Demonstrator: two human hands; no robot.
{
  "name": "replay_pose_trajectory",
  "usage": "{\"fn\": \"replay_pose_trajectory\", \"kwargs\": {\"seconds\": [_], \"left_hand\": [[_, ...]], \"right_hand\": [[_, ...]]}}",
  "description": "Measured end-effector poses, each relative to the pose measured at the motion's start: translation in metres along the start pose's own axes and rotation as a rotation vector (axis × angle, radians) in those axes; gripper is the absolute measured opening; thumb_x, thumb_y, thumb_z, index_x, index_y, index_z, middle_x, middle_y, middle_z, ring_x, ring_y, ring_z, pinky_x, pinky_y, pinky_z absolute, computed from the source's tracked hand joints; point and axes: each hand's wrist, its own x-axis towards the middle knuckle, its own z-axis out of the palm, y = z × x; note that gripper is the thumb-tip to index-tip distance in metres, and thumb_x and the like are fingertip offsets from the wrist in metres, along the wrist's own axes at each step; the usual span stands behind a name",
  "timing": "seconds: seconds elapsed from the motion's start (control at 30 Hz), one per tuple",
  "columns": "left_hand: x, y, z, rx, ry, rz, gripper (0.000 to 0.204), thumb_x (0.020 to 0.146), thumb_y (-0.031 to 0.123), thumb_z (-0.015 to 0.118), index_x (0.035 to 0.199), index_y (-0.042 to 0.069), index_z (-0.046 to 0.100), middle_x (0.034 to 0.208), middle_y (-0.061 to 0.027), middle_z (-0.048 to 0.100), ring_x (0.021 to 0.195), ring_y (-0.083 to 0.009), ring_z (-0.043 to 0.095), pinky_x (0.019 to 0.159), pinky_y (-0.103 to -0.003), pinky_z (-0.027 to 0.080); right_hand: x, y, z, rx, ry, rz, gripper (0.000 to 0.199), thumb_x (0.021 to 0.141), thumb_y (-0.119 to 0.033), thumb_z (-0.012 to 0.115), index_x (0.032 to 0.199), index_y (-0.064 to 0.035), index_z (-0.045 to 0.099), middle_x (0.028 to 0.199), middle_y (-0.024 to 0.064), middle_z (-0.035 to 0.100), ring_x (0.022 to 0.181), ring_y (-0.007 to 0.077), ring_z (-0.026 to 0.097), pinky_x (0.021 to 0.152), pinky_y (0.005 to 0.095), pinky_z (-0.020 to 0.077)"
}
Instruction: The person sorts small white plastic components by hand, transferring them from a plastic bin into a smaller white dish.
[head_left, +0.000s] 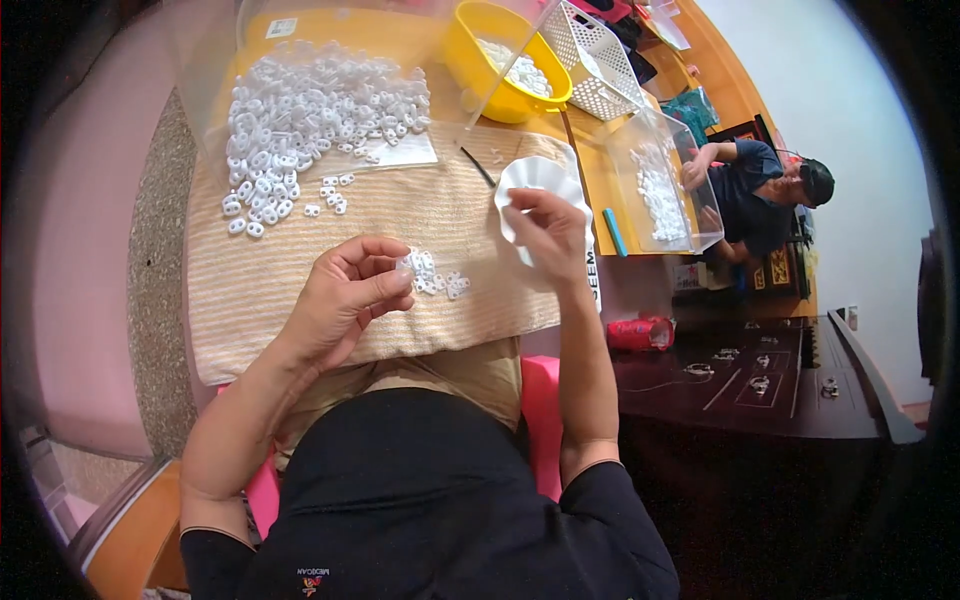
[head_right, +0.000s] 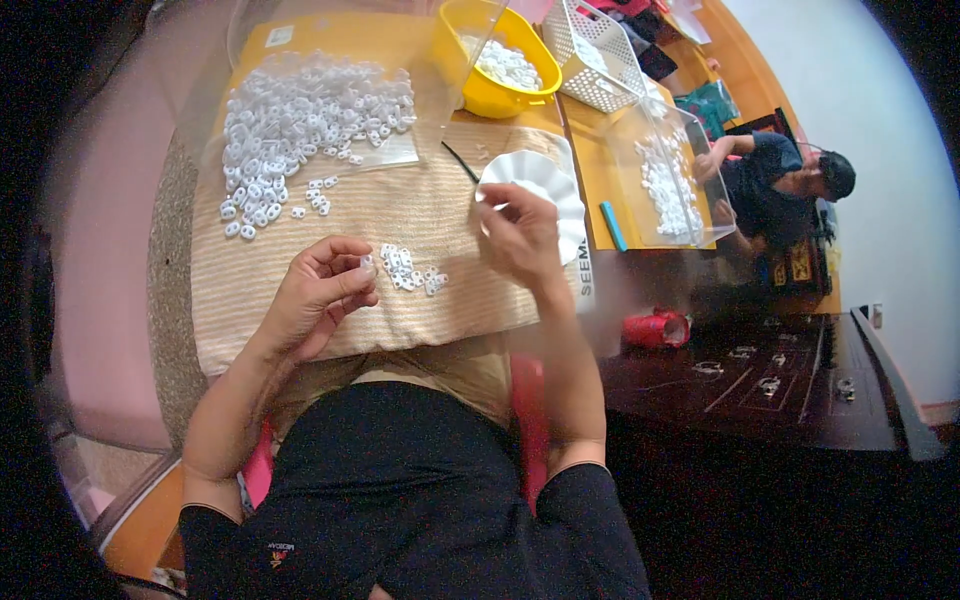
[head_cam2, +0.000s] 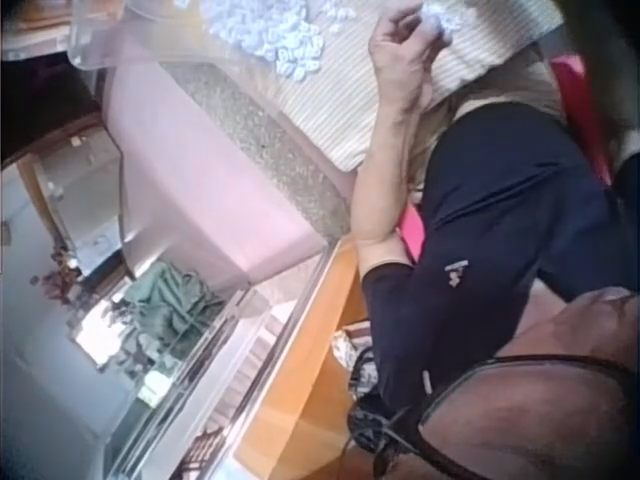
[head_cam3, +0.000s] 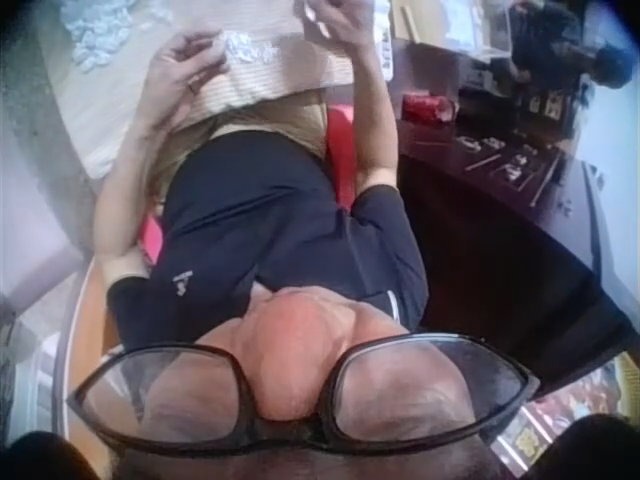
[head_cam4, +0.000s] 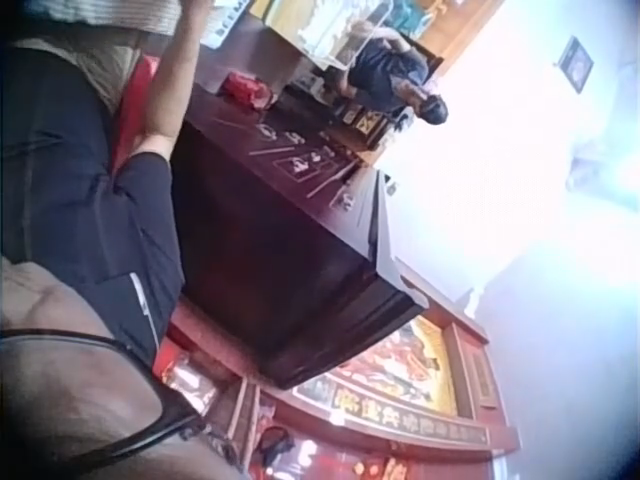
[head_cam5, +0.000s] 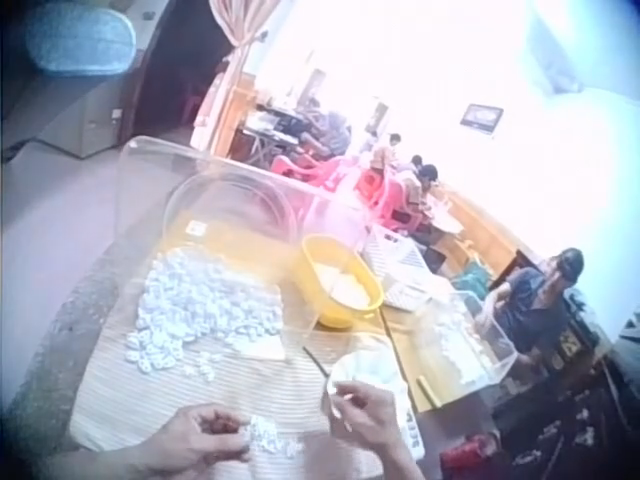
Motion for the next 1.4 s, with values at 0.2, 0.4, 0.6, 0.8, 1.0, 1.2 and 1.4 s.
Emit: {"fn": "replay_pose_trajectory", "kwargs": {"seconds": [0.2, 0.4, 0.6, 0.8, 1.0, 1.2, 1.4], "left_hand": [[0.001, -0.004, -0.002, 0.021, -0.003, 0.014, 0.02, 0.083, 0.003, 0.07, 0.102, 0.004, 0.063, 0.087, -0.0046, 0.065, 0.076, -0.0119, 0.063, 0.071, -0.025, 0.056], [0.002, -0.004, -0.002, 0.031, 0.037, 0.0, 0.019, 0.083, 0.003, 0.07, 0.101, 0.003, 0.063, 0.086, -0.0046, 0.065, 0.076, -0.0117, 0.063, 0.071, -0.025, 0.056], [0.003, -0.004, -0.001, 0.033, 0.042, -0.008, 0.019, 0.083, 0.004, 0.07, 0.101, 0.004, 0.063, 0.086, -0.0043, 0.065, 0.076, -0.0113, 0.063, 0.071, -0.025, 0.056], [0.001, -0.003, -0.001, 0.035, 0.034, -0.001, 0.018, 0.083, 0.004, 0.07, 0.1, 0.004, 0.063, 0.085, -0.004, 0.065, 0.075, -0.0112, 0.063, 0.071, -0.025, 0.056], [0.001, -0.002, 0.001, 0.038, 0.036, -0.006, 0.018, 0.083, 0.004, 0.071, 0.1, 0.003, 0.063, 0.085, -0.0043, 0.065, 0.074, -0.0115, 0.063, 0.071, -0.025, 0.056], [0.001, -0.001, -0.001, 0.038, 0.036, -0.016, 0.018, 0.083, 0.005, 0.071, 0.099, 0.003, 0.063, 0.086, -0.0043, 0.065, 0.075, -0.0116, 0.064, 0.071, -0.025, 0.056], [0.003, -0.004, -0.002, 0.042, 0.036, -0.009, 0.018, 0.084, 0.005, 0.069, 0.101, 0.005, 0.062, 0.085, -0.0025, 0.064, 0.075, -0.0108, 0.063, 0.071, -0.025, 0.057]], "right_hand": [[0.023, 0.037, -0.034, -0.421, 0.05, 0.021, 0.025, 0.079, -0.007, 0.068, 0.101, 0.0048, 0.067, 0.08, 0.0042, 0.066, 0.065, 0.0088, 0.059, 0.06, 0.0249, 0.0495], [0.032, 0.04, -0.027, -0.591, 0.068, 0.015, 0.026, 0.076, -0.009, 0.068, 0.099, 0.0033, 0.068, 0.078, 0.0086, 0.068, 0.067, 0.0145, 0.063, 0.065, 0.028, 0.0512], [0.037, 0.044, -0.025, -0.673, 0.071, -0.015, 0.02, 0.074, -0.009, 0.067, 0.091, 0.0019, 0.069, 0.075, 0.0121, 0.068, 0.067, 0.0189, 0.065, 0.065, 0.0302, 0.0515], [0.037, 0.031, -0.022, -0.752, 0.044, 0.047, 0.018, 0.073, -0.009, 0.065, 0.087, 0.0016, 0.069, 0.074, 0.0155, 0.068, 0.069, 0.0252, 0.067, 0.067, 0.0333, 0.0519], [0.031, 0.026, -0.027, -0.814, -0.056, 0.08, 0.019, 0.073, -0.011, 0.064, 0.086, 0.0014, 0.069, 0.075, 0.0161, 0.068, 0.07, 0.0275, 0.067, 0.067, 0.0349, 0.0518], [0.022, 0.019, -0.028, -0.793, -0.125, 0.075, 0.019, 0.073, -0.011, 0.063, 0.086, 0.0016, 0.069, 0.076, 0.0168, 0.068, 0.071, 0.0272, 0.067, 0.067, 0.0346, 0.0516], [0.013, 0.025, -0.033, -0.67, -0.108, 0.011, 0.017, 0.077, -0.011, 0.064, 0.087, 0.0021, 0.069, 0.078, 0.0164, 0.069, 0.072, 0.0249, 0.067, 0.067, 0.0329, 0.0514]]}}
